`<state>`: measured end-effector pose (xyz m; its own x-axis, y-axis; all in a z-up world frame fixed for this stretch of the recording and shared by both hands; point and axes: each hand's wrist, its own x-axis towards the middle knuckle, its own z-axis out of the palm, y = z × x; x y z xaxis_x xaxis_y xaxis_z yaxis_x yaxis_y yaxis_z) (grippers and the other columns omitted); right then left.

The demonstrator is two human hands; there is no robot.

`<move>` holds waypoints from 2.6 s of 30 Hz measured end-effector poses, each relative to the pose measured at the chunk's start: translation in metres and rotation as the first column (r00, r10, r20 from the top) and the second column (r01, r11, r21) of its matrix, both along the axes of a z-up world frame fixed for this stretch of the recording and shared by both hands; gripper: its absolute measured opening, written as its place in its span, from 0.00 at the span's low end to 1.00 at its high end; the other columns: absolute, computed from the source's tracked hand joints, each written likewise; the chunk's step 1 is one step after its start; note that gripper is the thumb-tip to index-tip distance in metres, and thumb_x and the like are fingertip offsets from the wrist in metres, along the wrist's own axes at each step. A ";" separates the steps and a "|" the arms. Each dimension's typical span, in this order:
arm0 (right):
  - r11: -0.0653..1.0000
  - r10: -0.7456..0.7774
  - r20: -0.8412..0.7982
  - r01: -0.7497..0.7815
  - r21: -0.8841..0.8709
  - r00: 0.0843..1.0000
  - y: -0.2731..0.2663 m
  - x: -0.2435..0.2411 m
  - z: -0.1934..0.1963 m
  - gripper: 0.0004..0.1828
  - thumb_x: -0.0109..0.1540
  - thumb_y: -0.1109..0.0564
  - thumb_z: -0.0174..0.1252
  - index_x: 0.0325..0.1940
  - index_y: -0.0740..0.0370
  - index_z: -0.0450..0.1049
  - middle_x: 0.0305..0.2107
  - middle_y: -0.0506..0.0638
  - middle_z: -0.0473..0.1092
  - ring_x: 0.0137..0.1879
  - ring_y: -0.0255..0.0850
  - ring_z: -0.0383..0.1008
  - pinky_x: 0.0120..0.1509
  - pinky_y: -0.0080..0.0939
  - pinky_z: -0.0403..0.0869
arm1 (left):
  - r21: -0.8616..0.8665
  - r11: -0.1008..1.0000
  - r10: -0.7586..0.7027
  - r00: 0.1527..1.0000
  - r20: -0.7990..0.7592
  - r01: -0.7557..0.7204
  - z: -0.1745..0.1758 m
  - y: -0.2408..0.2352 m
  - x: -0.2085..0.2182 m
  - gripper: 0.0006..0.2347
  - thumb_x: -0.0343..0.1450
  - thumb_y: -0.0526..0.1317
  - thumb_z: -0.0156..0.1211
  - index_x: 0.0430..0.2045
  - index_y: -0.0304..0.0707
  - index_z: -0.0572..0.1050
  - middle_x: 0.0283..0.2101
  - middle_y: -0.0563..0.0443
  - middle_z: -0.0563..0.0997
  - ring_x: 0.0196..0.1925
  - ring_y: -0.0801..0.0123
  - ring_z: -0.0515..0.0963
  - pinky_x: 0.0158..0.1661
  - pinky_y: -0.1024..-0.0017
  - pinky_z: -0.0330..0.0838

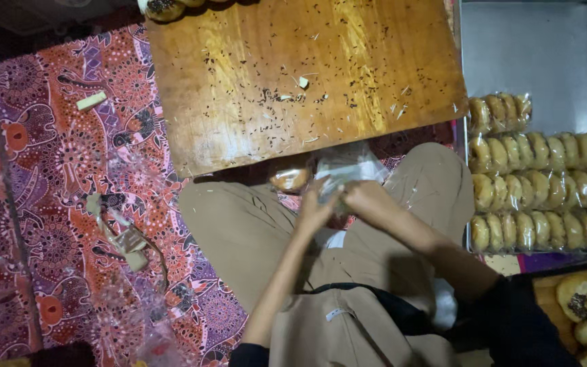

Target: The person sits on the floor and repeatedly picks up donuts from a wooden board, places them into clear plastic bags, and sets the filled bags into a metal tray. The process is repeated for multiple donuts.

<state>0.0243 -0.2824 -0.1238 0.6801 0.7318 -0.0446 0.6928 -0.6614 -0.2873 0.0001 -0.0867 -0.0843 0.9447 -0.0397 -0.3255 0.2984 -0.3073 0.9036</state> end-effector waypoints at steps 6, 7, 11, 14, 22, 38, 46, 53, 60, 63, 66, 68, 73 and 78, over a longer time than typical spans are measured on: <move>0.965 -0.256 0.313 0.221 0.142 0.915 -0.006 -0.006 0.070 0.31 0.55 0.49 0.55 0.58 0.70 0.72 0.56 0.68 0.69 0.61 0.60 0.71 0.62 0.55 0.71 | 0.337 0.921 -0.380 0.632 0.675 0.195 0.074 -0.053 -0.035 0.21 0.72 0.34 0.54 0.61 0.32 0.76 0.70 0.41 0.72 0.76 0.49 0.68 0.75 0.49 0.55; 0.907 -0.289 0.054 0.255 0.336 0.956 -0.006 -0.003 0.093 0.31 0.61 0.50 0.55 0.64 0.70 0.67 0.61 0.66 0.66 0.67 0.60 0.66 0.69 0.57 0.66 | 0.289 0.953 -0.281 0.634 0.721 0.094 0.081 -0.046 -0.034 0.21 0.72 0.38 0.56 0.62 0.38 0.73 0.72 0.39 0.68 0.77 0.47 0.65 0.76 0.49 0.53; 0.760 -0.224 -0.461 0.450 0.468 0.858 0.056 0.014 0.161 0.36 0.59 0.36 0.64 0.67 0.54 0.70 0.71 0.57 0.63 0.62 0.48 0.72 0.60 0.47 0.72 | -0.519 0.822 0.521 0.675 0.522 -0.233 0.096 0.000 -0.010 0.41 0.76 0.66 0.49 0.78 0.45 0.42 0.81 0.42 0.43 0.83 0.51 0.49 0.79 0.56 0.47; 0.920 0.145 0.002 -0.135 0.368 0.989 0.135 0.032 0.166 0.32 0.60 0.43 0.64 0.66 0.56 0.72 0.67 0.59 0.65 0.72 0.59 0.64 0.72 0.57 0.63 | -0.940 0.325 0.536 0.839 0.094 -0.102 0.087 0.071 0.019 0.37 0.71 0.57 0.60 0.73 0.43 0.51 0.73 0.40 0.60 0.66 0.55 0.69 0.47 0.72 0.71; 0.506 -0.374 -0.232 0.407 0.760 0.898 0.231 0.341 0.088 0.53 0.57 0.38 0.79 0.71 0.70 0.58 0.63 0.65 0.66 0.69 0.55 0.67 0.73 0.52 0.67 | -0.898 -0.123 0.903 0.328 -0.278 -0.422 0.069 0.230 -0.014 0.12 0.77 0.47 0.56 0.43 0.38 0.76 0.55 0.44 0.79 0.57 0.55 0.77 0.63 0.46 0.67; 0.872 -0.400 0.101 0.345 0.347 0.911 0.124 0.367 0.059 0.59 0.60 0.54 0.72 0.85 0.57 0.41 0.67 0.61 0.70 0.71 0.56 0.69 0.77 0.60 0.65 | -0.864 -0.191 0.910 0.247 -0.334 -0.465 0.035 0.256 -0.037 0.17 0.76 0.51 0.55 0.54 0.41 0.74 0.58 0.41 0.77 0.66 0.51 0.75 0.72 0.38 0.60; 0.747 -0.613 0.150 0.508 0.428 0.775 0.248 0.322 0.071 0.89 0.37 0.24 0.80 0.75 0.66 0.25 0.64 0.78 0.56 0.69 0.70 0.54 0.71 0.68 0.49 | -0.838 -0.197 0.892 0.261 -0.368 -0.509 0.049 0.232 -0.032 0.24 0.73 0.54 0.55 0.61 0.40 0.68 0.66 0.31 0.68 0.72 0.41 0.66 0.70 0.39 0.58; 0.581 -0.711 -0.009 0.595 0.556 0.703 0.278 0.313 0.059 0.82 0.42 0.42 0.85 0.80 0.60 0.31 0.59 0.68 0.62 0.65 0.63 0.60 0.71 0.60 0.62 | -0.858 -0.215 0.885 0.278 -0.373 -0.466 0.079 0.231 -0.029 0.28 0.72 0.55 0.56 0.64 0.40 0.64 0.71 0.28 0.63 0.75 0.35 0.62 0.70 0.37 0.57; 0.336 -0.362 -0.479 0.591 0.733 0.800 0.218 0.229 0.065 0.77 0.44 0.58 0.84 0.80 0.63 0.32 0.60 0.64 0.65 0.65 0.52 0.72 0.70 0.51 0.71 | -0.903 -0.376 0.756 0.495 -0.428 -0.207 0.080 0.218 0.011 0.27 0.70 0.53 0.64 0.59 0.40 0.64 0.71 0.29 0.62 0.75 0.34 0.63 0.71 0.37 0.58; 0.175 -0.035 -0.660 0.655 0.735 0.751 0.185 0.141 0.121 0.69 0.51 0.63 0.77 0.85 0.62 0.36 0.63 0.62 0.68 0.69 0.49 0.73 0.71 0.50 0.72 | -0.856 -0.451 0.709 0.481 -0.516 -0.253 0.072 0.205 0.034 0.26 0.64 0.54 0.69 0.46 0.42 0.65 0.69 0.32 0.62 0.72 0.38 0.64 0.68 0.40 0.61; 0.054 0.138 -0.623 0.622 0.781 0.770 0.155 0.035 0.172 0.70 0.46 0.62 0.78 0.82 0.65 0.40 0.67 0.53 0.62 0.69 0.47 0.70 0.72 0.51 0.70 | -0.777 -0.599 0.651 0.446 -0.614 -0.194 0.069 0.176 0.036 0.34 0.62 0.56 0.70 0.55 0.31 0.65 0.67 0.29 0.60 0.70 0.36 0.64 0.66 0.39 0.63; 0.081 0.053 -0.603 0.599 0.797 0.796 0.148 -0.015 0.192 0.70 0.44 0.60 0.79 0.81 0.66 0.42 0.68 0.49 0.60 0.67 0.44 0.71 0.71 0.48 0.72 | -0.704 -0.698 0.573 0.485 -0.660 -0.134 0.072 0.154 0.030 0.34 0.61 0.56 0.71 0.54 0.33 0.63 0.67 0.24 0.59 0.69 0.34 0.63 0.63 0.38 0.64; 0.409 -0.420 -0.270 0.446 0.796 0.867 0.145 -0.064 0.205 0.67 0.43 0.60 0.81 0.79 0.66 0.49 0.62 0.58 0.66 0.60 0.43 0.73 0.67 0.40 0.73 | -0.852 -0.506 0.667 0.564 -0.487 -0.136 0.095 0.085 0.001 0.33 0.66 0.56 0.61 0.58 0.33 0.60 0.66 0.24 0.62 0.70 0.32 0.64 0.66 0.37 0.61; 0.570 -0.516 -0.118 0.443 0.692 0.848 0.138 -0.065 0.211 0.68 0.42 0.57 0.82 0.79 0.66 0.50 0.48 0.51 0.79 0.56 0.45 0.69 0.68 0.46 0.63 | -0.911 -0.394 0.653 0.661 -0.371 -0.122 0.119 0.055 -0.017 0.33 0.69 0.60 0.55 0.63 0.33 0.63 0.66 0.26 0.67 0.71 0.35 0.63 0.67 0.41 0.58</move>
